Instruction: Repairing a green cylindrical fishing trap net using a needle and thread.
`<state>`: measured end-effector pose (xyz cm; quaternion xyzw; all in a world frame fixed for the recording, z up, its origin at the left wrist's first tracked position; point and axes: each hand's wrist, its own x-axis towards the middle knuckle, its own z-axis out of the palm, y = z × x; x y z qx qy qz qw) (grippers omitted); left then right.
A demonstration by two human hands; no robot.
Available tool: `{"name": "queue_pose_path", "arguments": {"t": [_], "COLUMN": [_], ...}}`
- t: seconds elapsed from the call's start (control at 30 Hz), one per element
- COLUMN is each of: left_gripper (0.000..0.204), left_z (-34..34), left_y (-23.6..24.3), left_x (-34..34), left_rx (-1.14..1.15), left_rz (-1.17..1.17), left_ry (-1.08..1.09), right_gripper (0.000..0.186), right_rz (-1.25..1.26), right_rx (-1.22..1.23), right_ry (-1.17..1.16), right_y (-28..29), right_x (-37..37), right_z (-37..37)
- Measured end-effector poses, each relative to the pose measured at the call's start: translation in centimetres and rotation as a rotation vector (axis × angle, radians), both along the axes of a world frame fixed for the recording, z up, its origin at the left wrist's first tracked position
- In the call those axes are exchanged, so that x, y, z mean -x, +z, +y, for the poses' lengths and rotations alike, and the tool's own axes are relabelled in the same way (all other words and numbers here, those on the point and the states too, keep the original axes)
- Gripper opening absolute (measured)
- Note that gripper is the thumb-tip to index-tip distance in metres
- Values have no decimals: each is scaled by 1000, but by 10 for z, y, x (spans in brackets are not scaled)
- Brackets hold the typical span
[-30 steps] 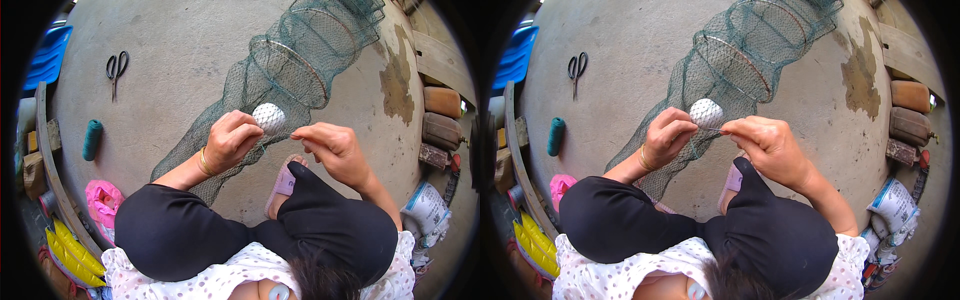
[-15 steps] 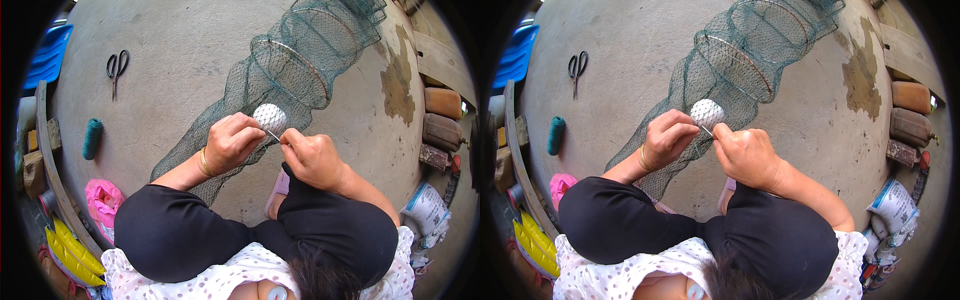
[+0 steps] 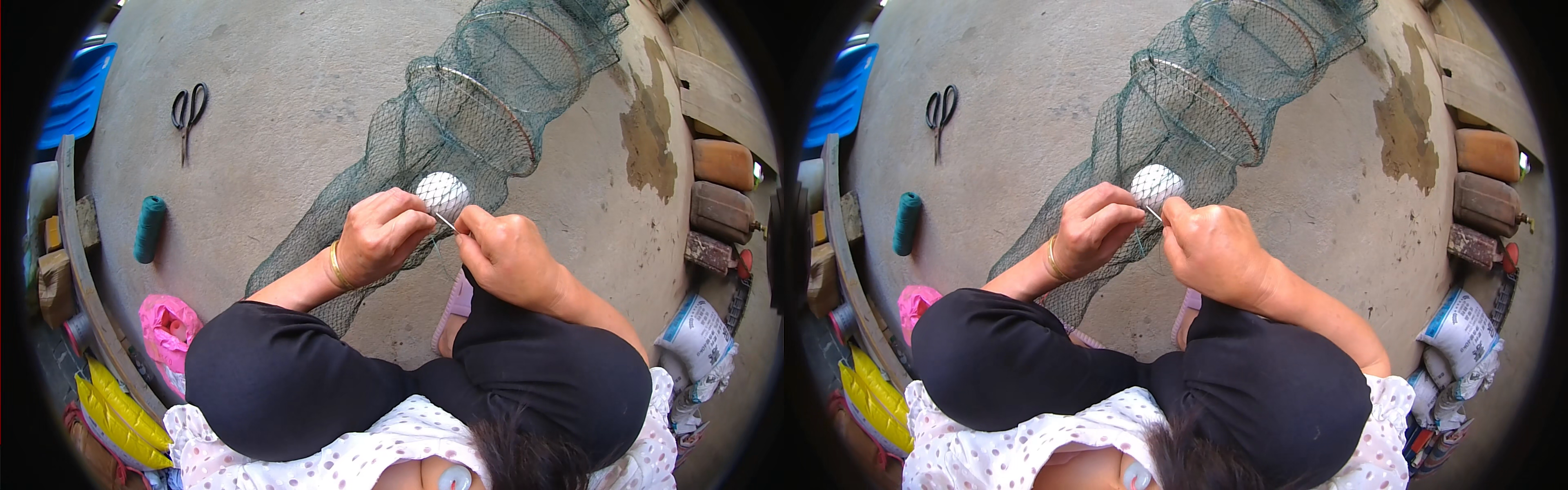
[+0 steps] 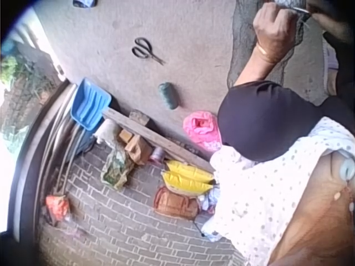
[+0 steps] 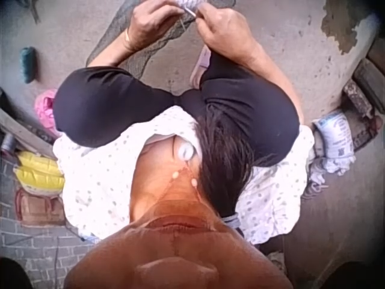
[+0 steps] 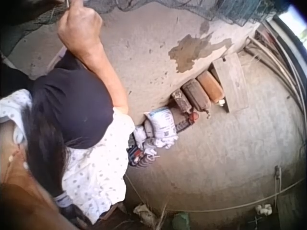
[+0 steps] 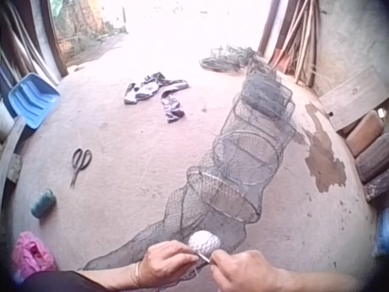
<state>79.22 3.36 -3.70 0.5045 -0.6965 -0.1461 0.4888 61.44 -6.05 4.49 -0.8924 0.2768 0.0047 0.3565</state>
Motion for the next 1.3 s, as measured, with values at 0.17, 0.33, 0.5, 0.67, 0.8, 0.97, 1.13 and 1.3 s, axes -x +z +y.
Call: {"name": "queue_pose_path", "arguments": {"t": [0.17, 0.33, 0.5, 0.67, 0.8, 0.97, 1.13, 1.3], "left_gripper": [21, 19, 15, 9, 5, 2, 7, 10], "left_z": [2, 3, 6, 7, 6, 3, 2, 0], "left_y": [-1, 2, 5, 8, 6, 7, 11, 14], "left_x": [1, 0, -3, -7, -9, -11, -14, -12], "left_rx": [-41, -96, -211, -356, -498, -622, -690, -704], "left_rz": [28, 114, 238, 362, 535, 614, 707, 818], "left_ry": [-34, -14, 24, 31, 52, 49, 44, 52], "right_gripper": [9, 8, 5, 5, 3, 7, 9, 10], "right_rz": [-8, -74, -175, -248, -297, -223, -189, -219], "right_rx": [-34, -47, -12, 87, 372, 465, 527, 555], "right_ry": [-19, -61, -26, 36, 155, 220, 212, 225], "right_y": [-7, -16, -28, -35, -33, -29, -26, -27], "right_x": [-3, 5, 5, 4, -2, -4, -8, -12], "right_z": [-2, -8, -14, -26, -31, -28, -22, -26]}}
